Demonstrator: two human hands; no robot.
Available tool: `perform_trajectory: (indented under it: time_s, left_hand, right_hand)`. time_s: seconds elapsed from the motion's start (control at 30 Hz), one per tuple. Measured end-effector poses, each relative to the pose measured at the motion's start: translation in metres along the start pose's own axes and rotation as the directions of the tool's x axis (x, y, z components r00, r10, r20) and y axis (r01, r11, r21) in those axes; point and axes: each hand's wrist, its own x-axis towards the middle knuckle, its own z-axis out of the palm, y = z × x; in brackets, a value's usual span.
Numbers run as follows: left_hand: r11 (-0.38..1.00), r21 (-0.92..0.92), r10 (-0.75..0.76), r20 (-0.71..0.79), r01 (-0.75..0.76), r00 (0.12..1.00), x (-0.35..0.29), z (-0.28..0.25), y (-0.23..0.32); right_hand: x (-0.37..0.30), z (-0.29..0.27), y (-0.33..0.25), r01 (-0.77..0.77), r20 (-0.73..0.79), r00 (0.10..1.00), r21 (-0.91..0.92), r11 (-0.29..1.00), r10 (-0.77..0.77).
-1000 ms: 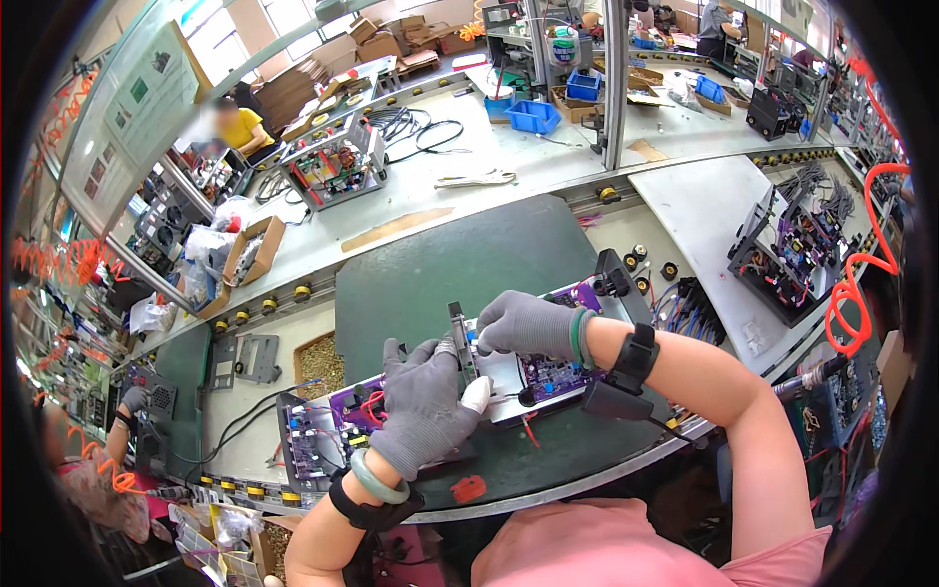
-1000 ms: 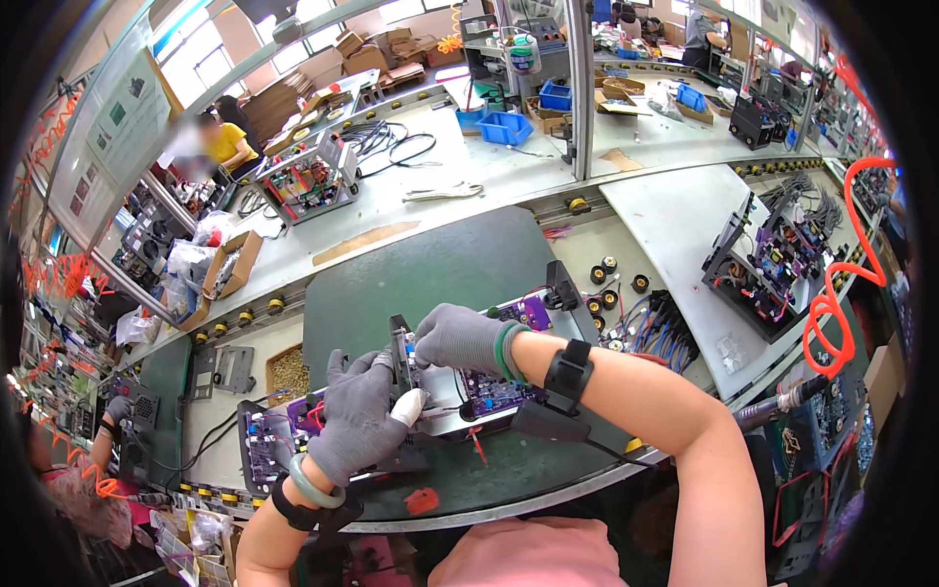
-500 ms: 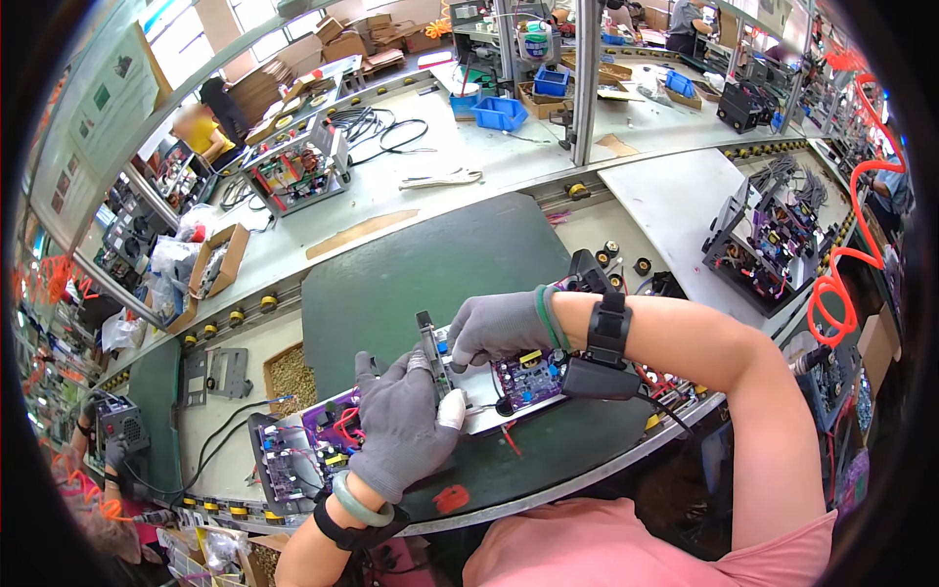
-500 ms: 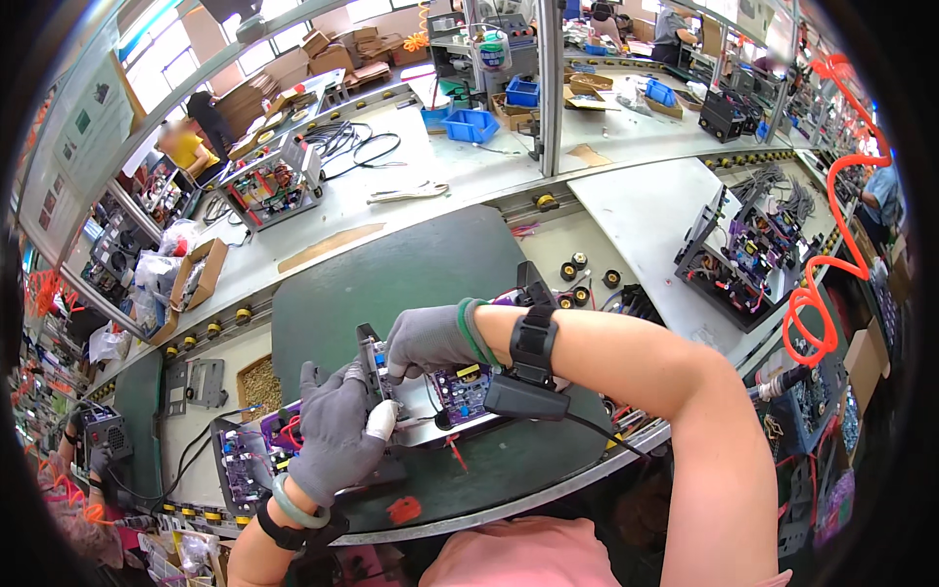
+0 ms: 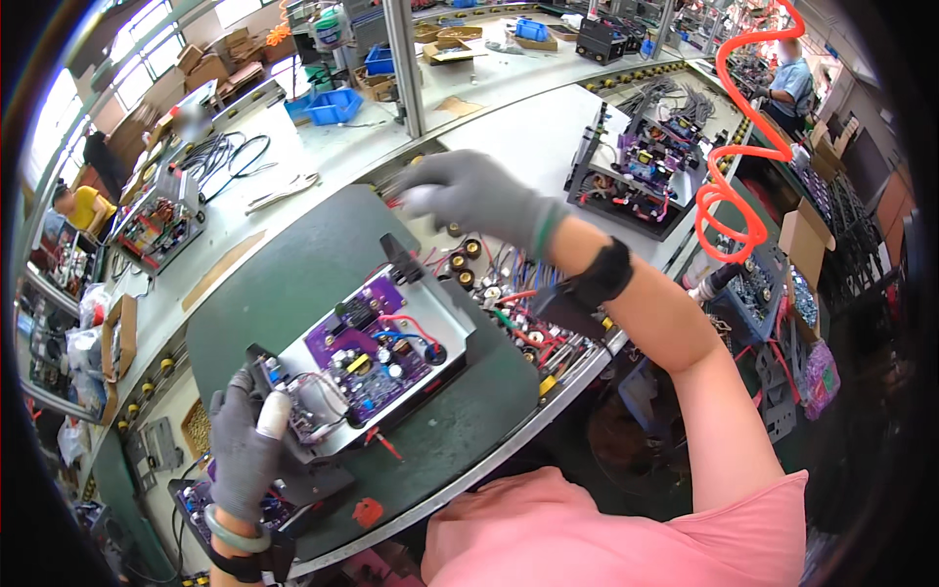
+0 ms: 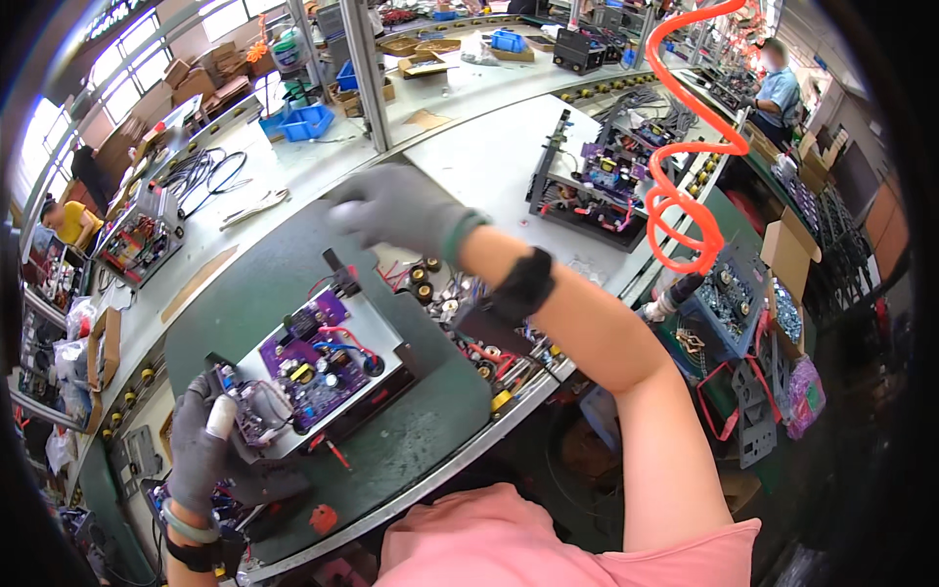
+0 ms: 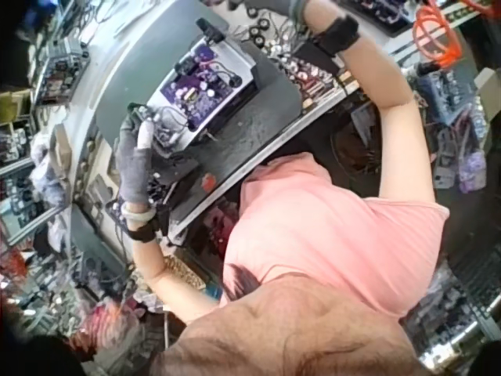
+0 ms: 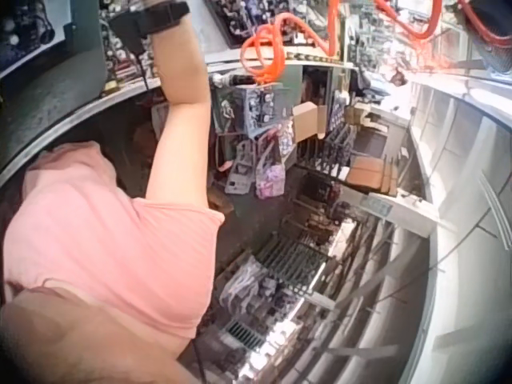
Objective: Assemble and wire internal components for an industrial inverter unit on an assembly line.
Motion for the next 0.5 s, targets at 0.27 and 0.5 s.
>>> perform_trajectory:
  time_s: [0.27,0.5]
  left_hand:
    - [0.952,0.295,-0.082,-0.001,0.079,0.997,0.025,0.011,-0.009]
    - [0.978,0.201,0.077,-0.102,-0.055,0.992,0.014,0.015,-0.008]
  right_hand:
    - [-0.078,-0.019,0.182,-0.332,0.019,0.862,-0.734,0.593,0.506]
    - [-0.048,0.014,0.225,-0.379,-0.125,0.897,-0.713,0.591,0.425]
